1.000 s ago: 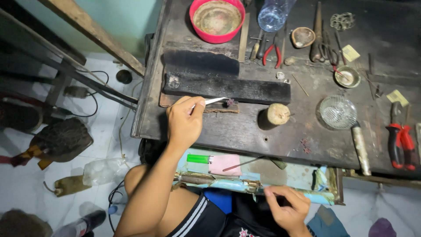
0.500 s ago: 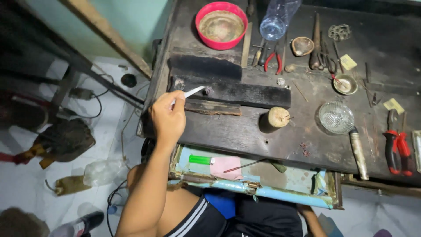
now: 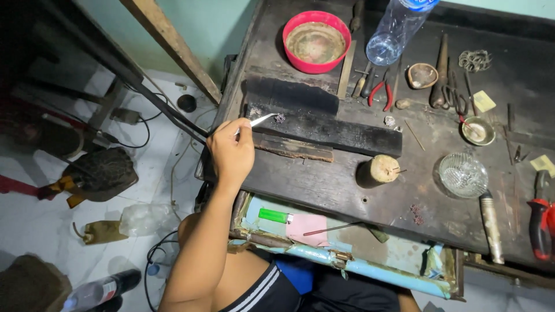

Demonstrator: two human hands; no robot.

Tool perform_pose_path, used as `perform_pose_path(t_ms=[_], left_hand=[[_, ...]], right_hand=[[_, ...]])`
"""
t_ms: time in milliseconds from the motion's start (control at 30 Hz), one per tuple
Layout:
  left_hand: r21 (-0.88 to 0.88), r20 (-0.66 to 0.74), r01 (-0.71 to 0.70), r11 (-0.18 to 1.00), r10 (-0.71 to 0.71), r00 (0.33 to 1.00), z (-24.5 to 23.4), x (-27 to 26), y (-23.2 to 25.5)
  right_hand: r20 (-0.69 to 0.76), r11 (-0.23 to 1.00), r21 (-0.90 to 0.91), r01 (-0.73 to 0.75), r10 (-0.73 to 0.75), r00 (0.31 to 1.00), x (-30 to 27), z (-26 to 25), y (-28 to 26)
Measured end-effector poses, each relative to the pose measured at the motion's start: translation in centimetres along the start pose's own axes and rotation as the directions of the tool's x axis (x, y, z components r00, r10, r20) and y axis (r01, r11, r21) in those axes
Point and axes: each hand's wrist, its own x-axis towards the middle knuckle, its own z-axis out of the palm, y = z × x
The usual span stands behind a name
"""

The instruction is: The person is soldering small jewelry components on a soldering block using a blowtorch and tweezers.

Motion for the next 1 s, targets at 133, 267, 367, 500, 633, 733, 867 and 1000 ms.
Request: perform_pose_path(t_ms=[133,267,367,500,633,733,867,1000], left_hand=[[-0.004,-0.016,-0.024,1.0,0.024,1.0,0.3,-0.1,0.1],[0.066,-0.031,-0.174,0.982,0.177,0.984,-0.3,0.0,1.0],[0.024,-0.054,-0.316,0.948,0.317,0.947,-1.2,0.0,2.8],[-0.092,-0.072,-0.422,0.902,0.417,0.906,-1.6,-1.1,4.1],[-0.155,-0.056,-0.446,0.881,0.443,0.895,-0.4,-2.6,3.5],[-0.199,-0.085,-0.472,0.859,0.465,0.881,0.4,-3.1,3.3],[-0.195,-0.097,-0.489,0.851,0.479,0.872,0.9,-3.0,3.2],[-0.173,-0.085,-0.496,0.851,0.489,0.868,0.6,-3.1,3.1]], right_hand=[[0.034,0.99,-0.052,-0.133,0.135,0.99,0.8,-0.7,1.5],[0.053,0.953,-0.107,-0.283,0.29,0.956,4.5,-1.9,8.3],[-0.093,0.925,-0.025,-0.378,0.375,0.922,5.2,-3.0,11.1],[-0.722,0.934,0.195,-0.299,0.343,0.601,2.3,-5.0,14.4],[-0.893,0.948,0.263,-0.182,0.31,0.327,-2.8,-11.9,9.0],[-0.984,0.962,0.175,0.209,0.162,0.075,-8.4,-19.5,-1.3],[-0.99,0.712,0.073,0.698,-0.03,0.135,-14.6,-28.6,-13.2],[-0.921,0.587,0.0,0.81,-0.315,0.228,-17.4,-33.8,-22.8]])
